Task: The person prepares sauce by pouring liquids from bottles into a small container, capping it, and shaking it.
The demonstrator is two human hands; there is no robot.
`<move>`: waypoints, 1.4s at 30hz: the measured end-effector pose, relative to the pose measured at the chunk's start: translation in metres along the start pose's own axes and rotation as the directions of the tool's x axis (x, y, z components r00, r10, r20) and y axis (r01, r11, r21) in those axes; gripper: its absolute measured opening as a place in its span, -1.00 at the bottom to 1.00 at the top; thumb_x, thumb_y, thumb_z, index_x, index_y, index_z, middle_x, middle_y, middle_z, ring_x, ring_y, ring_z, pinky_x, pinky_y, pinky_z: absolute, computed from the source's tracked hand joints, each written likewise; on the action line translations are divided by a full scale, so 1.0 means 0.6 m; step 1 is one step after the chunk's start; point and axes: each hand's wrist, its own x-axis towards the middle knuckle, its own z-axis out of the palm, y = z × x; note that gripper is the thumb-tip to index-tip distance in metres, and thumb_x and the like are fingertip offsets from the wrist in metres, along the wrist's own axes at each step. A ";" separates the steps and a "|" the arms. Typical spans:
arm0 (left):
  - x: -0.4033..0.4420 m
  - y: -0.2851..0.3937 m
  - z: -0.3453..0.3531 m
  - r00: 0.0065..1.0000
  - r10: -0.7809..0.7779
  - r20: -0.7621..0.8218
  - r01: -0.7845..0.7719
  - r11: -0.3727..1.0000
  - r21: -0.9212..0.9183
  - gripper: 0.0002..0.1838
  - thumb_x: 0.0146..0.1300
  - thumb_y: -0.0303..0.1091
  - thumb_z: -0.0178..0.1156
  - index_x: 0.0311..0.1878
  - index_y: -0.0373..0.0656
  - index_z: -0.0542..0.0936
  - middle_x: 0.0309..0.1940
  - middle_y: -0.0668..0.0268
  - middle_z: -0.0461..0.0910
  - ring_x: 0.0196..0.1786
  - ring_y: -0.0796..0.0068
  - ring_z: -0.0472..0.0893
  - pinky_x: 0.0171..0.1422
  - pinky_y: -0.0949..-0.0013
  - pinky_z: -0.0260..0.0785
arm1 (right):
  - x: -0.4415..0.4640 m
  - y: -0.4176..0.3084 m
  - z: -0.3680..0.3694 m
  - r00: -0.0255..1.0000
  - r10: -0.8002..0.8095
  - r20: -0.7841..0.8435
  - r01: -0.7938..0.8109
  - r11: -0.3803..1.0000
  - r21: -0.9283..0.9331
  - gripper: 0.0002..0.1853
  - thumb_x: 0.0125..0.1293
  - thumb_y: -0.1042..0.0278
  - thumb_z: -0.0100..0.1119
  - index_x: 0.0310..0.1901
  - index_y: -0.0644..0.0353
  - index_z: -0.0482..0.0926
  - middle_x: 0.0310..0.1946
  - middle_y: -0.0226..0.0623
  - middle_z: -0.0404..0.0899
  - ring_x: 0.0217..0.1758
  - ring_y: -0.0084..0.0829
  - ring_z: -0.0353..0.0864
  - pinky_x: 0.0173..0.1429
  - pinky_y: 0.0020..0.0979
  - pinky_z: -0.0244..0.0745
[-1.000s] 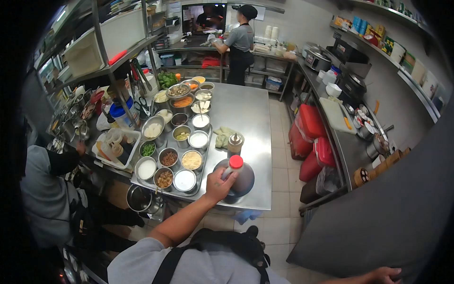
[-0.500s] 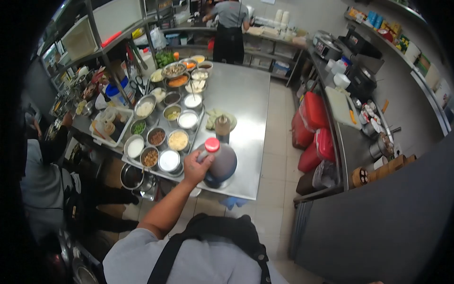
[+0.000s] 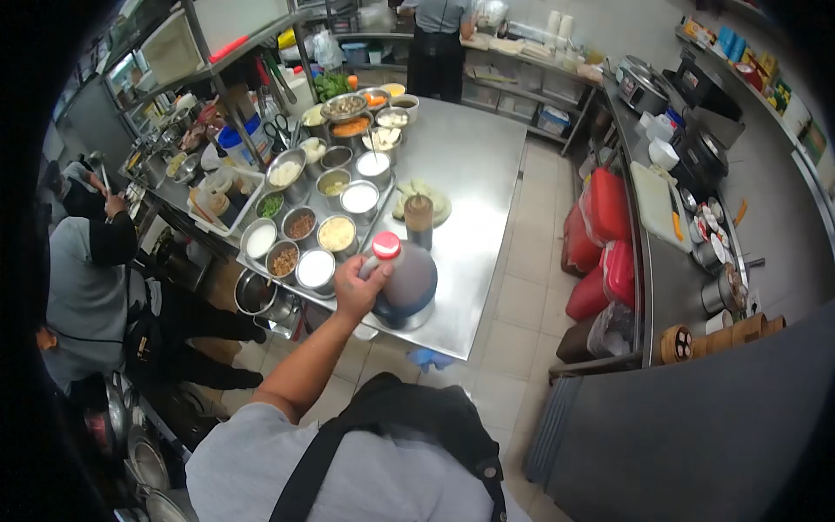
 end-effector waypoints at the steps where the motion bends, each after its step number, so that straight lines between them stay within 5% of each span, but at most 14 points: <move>1: 0.000 0.005 0.005 1.000 0.001 -0.012 0.000 1.000 0.028 -0.62 0.12 -0.16 0.51 -0.49 -0.24 0.56 -0.60 0.43 0.53 -0.49 0.72 0.41 -0.40 0.50 0.31 | 0.004 -0.092 -0.042 0.997 -0.069 0.023 0.064 0.981 0.184 -0.41 0.58 -0.14 -0.29 0.06 0.40 0.33 -0.11 -0.03 0.38 -0.12 -0.10 0.44 -0.04 -0.08 0.40; 3: -0.011 0.010 0.019 1.000 -0.002 -0.020 0.004 0.995 0.098 -0.61 0.07 -0.15 0.54 -0.48 -0.24 0.57 -0.63 0.45 0.49 -0.52 0.71 0.39 -0.44 0.49 0.30 | -0.123 -0.107 -0.016 0.868 -0.199 0.456 -0.132 0.792 0.596 -0.73 0.52 0.29 0.08 -0.01 0.38 0.56 -0.03 -0.05 0.61 -0.02 -0.16 0.66 0.10 -0.34 0.62; 4: -0.014 0.014 0.029 1.000 0.014 -0.021 -0.011 0.994 0.107 -0.61 0.07 -0.15 0.55 -0.46 -0.25 0.58 -0.62 0.45 0.49 -0.51 0.71 0.39 -0.43 0.50 0.30 | -0.203 -0.167 -0.005 0.833 -0.439 0.337 -0.216 0.302 0.929 -0.62 0.50 0.13 0.10 -0.05 0.40 0.57 -0.19 -0.07 0.64 -0.10 -0.23 0.67 0.07 -0.29 0.64; 5: -0.015 0.019 0.040 0.999 0.028 -0.024 -0.025 0.993 0.115 -0.61 0.07 -0.15 0.55 -0.45 -0.25 0.59 -0.62 0.46 0.49 -0.51 0.72 0.38 -0.43 0.50 0.30 | -0.271 -0.264 -0.065 0.645 -0.345 0.682 -0.513 0.466 0.721 -0.67 0.48 0.18 0.14 -0.10 0.36 0.60 -0.19 -0.17 0.66 -0.13 -0.30 0.67 0.05 -0.34 0.61; 6: -0.016 0.029 0.053 1.000 0.008 -0.022 -0.006 0.996 0.087 -0.61 0.06 -0.15 0.56 -0.45 -0.25 0.59 -0.61 0.47 0.49 -0.51 0.72 0.38 -0.43 0.51 0.30 | -0.277 -0.370 -0.143 0.254 -0.370 0.894 -0.671 0.598 0.438 -0.83 0.47 0.34 0.13 -0.10 0.22 0.65 -0.15 -0.28 0.67 -0.15 -0.43 0.65 0.00 -0.37 0.57; 8: -0.021 0.042 0.074 0.999 -0.031 -0.014 0.032 0.995 0.096 -0.62 0.04 -0.16 0.57 -0.43 -0.25 0.60 -0.60 0.48 0.49 -0.51 0.72 0.37 -0.42 0.51 0.30 | -0.265 -0.533 -0.273 0.007 -0.644 0.765 -0.785 0.470 0.404 -0.85 0.37 0.35 0.26 -0.17 0.26 0.65 -0.26 -0.24 0.67 -0.19 -0.43 0.65 -0.04 -0.38 0.56; 11: -0.023 0.048 0.110 1.000 -0.002 -0.030 0.006 0.993 0.121 -0.61 0.03 -0.15 0.58 -0.45 -0.25 0.60 -0.60 0.47 0.49 -0.51 0.71 0.38 -0.43 0.49 0.30 | -0.268 -0.673 -0.397 0.179 -0.919 0.351 -0.884 0.006 0.468 -0.63 0.08 0.18 0.54 -0.17 0.20 0.66 -0.52 -0.29 0.54 -0.52 -0.39 0.55 -0.40 -0.38 0.48; 13: -0.025 0.016 0.132 0.998 0.034 -0.044 -0.027 0.989 0.146 -0.65 0.02 -0.20 0.55 -0.39 -0.23 0.60 -0.60 0.42 0.50 -0.52 0.64 0.42 -0.42 0.46 0.33 | -0.229 -0.760 -0.456 0.285 -0.948 0.139 -0.804 -0.158 0.574 -0.53 0.13 -0.05 0.45 -0.13 0.17 0.63 -0.52 -0.27 0.57 -0.46 -0.30 0.63 -0.38 -0.32 0.51; 18: -0.018 0.041 0.162 0.998 0.060 -0.031 -0.054 0.981 0.187 -0.67 -0.02 -0.27 0.50 -0.25 -0.18 0.60 -0.58 0.38 0.52 -0.51 0.57 0.46 -0.38 0.43 0.38 | -0.248 -0.880 -0.525 0.070 -0.985 -0.160 -0.576 -0.171 0.799 -0.44 0.24 -0.29 0.20 -0.30 0.18 0.53 -0.50 -0.13 0.65 -0.47 -0.22 0.69 -0.41 -0.24 0.54; 27: -0.011 0.033 0.162 0.990 0.137 -0.029 -0.130 0.977 0.171 -0.51 -0.06 -0.18 0.57 -0.11 -0.23 0.64 -0.49 0.34 0.61 -0.45 0.56 0.55 -0.29 0.45 0.45 | -0.284 -0.933 -0.484 0.179 -0.833 -0.524 -0.529 -0.530 0.663 -0.45 0.31 -0.25 0.11 -0.12 0.19 0.48 -0.56 -0.17 0.64 -0.50 -0.15 0.67 -0.43 -0.20 0.53; 34: 0.014 -0.032 0.183 0.987 0.162 -0.007 -0.162 0.986 0.032 -0.53 0.01 -0.26 0.57 -0.07 -0.29 0.63 -0.34 0.34 0.67 -0.33 0.71 0.55 -0.25 0.50 0.44 | -0.297 -0.966 -0.471 0.142 -0.786 -0.601 -0.557 -0.566 0.608 -0.48 0.32 -0.22 0.12 -0.08 0.16 0.46 -0.53 -0.10 0.63 -0.43 -0.01 0.66 -0.34 -0.07 0.51; 38: 0.032 -0.011 0.181 0.994 0.081 0.070 -0.094 0.971 0.218 -0.54 0.02 -0.23 0.57 -0.09 -0.27 0.63 -0.40 0.30 0.64 -0.36 0.70 0.54 -0.28 0.50 0.44 | -0.309 -0.986 -0.464 0.150 -0.778 -0.610 -0.559 -0.576 0.596 -0.49 0.31 -0.21 0.14 -0.16 0.19 0.48 -0.47 -0.05 0.64 -0.35 0.03 0.65 -0.24 -0.05 0.52; 41: 0.056 -0.013 0.187 0.996 0.062 0.071 -0.071 0.988 0.134 -0.55 0.00 -0.20 0.57 -0.13 -0.26 0.64 -0.43 0.28 0.60 -0.38 0.66 0.53 -0.31 0.50 0.43 | -0.285 -0.972 -0.477 0.038 -0.926 -0.376 -0.597 -0.323 0.735 -0.54 0.32 -0.12 0.19 -0.13 0.19 0.53 -0.37 -0.01 0.64 -0.25 0.02 0.65 -0.14 -0.08 0.53; 42: 0.063 -0.041 0.189 0.985 0.148 0.091 -0.151 0.988 0.034 -0.60 0.08 -0.10 0.48 -0.26 -0.22 0.57 -0.50 0.24 0.57 -0.44 0.38 0.58 -0.36 0.35 0.42 | -0.262 -0.961 -0.486 -0.140 -0.957 -0.254 -0.648 -0.105 0.754 -0.47 0.26 -0.05 0.29 0.05 0.25 0.49 -0.17 0.04 0.61 -0.03 0.00 0.62 0.04 -0.11 0.50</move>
